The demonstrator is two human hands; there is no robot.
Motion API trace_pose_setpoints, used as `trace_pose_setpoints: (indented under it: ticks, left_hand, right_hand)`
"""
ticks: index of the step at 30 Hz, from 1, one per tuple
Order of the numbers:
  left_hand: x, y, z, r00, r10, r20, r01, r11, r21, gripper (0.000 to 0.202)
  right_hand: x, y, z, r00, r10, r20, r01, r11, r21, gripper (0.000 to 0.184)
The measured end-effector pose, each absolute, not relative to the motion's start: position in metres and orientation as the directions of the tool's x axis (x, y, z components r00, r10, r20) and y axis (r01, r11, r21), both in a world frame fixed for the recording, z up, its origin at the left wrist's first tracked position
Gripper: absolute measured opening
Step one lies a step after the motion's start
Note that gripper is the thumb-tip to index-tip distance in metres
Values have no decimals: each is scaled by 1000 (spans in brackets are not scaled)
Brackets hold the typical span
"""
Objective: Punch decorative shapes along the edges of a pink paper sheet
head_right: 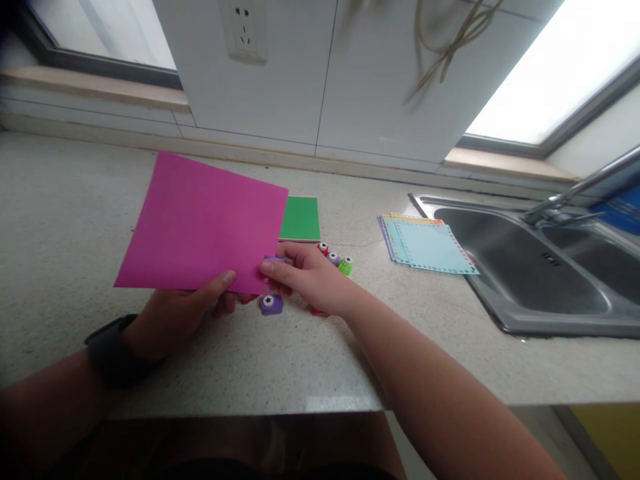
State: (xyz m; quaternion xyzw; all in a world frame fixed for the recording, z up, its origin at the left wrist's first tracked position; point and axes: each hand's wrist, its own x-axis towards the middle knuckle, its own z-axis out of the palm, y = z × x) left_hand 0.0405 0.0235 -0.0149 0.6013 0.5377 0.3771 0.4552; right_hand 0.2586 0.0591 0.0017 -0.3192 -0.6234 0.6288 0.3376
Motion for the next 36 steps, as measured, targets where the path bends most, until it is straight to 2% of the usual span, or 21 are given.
trace_pose_setpoints:
  ticks: [13, 21, 30, 36]
  left_hand:
    - [39, 27, -19, 122, 992, -38, 253, 6, 968, 41]
    - [39, 28, -17, 116, 992, -44, 240, 15, 971, 41]
    - [40, 30, -18, 119, 992, -41, 260, 9, 966, 39]
    - [40, 29, -17, 124, 991, -46, 232, 16, 973, 36]
  right_hand:
    - [256, 62, -2, -593, 796, -120, -9, -155, -988, 30]
    - [255, 60, 2, -587, 809, -29, -17, -48, -999, 29]
    - [255, 59, 3, -595, 803, 16, -60, -24, -998, 23]
    - [254, 59, 2, -577, 817, 4, -57, -36, -998, 27]
